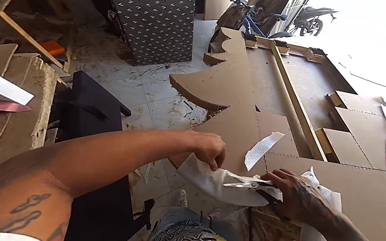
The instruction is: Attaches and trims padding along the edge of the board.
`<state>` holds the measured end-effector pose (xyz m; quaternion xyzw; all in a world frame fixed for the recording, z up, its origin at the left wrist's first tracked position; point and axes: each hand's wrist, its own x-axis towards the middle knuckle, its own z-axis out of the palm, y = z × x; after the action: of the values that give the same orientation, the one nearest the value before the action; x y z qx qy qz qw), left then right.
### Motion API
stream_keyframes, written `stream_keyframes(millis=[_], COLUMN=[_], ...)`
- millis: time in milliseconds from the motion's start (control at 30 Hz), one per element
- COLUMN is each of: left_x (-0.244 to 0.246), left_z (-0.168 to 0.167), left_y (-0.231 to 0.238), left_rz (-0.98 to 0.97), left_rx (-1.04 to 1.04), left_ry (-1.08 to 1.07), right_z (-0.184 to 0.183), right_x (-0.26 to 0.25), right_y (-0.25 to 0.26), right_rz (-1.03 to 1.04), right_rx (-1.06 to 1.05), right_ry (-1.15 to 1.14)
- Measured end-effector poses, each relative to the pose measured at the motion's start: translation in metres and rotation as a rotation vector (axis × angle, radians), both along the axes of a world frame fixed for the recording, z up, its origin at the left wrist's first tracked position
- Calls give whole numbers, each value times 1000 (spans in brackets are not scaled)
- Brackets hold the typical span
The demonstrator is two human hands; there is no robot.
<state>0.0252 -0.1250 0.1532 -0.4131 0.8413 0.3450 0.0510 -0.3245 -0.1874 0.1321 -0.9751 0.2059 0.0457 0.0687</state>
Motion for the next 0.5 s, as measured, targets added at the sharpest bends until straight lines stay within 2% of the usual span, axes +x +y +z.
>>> stream_keyframes(millis=[200,500], left_x=[-1,-2], left_z=[-5,-4], left_y=[-2,-11], left_rz=[-53,-179], left_rx=[-36,25], left_ry=[11,86], right_z=[-11,-2], right_x=[23,60], right_y=[31,71], right_rz=[-38,-143], right_rx=[-2,0], right_ry=[-20,2])
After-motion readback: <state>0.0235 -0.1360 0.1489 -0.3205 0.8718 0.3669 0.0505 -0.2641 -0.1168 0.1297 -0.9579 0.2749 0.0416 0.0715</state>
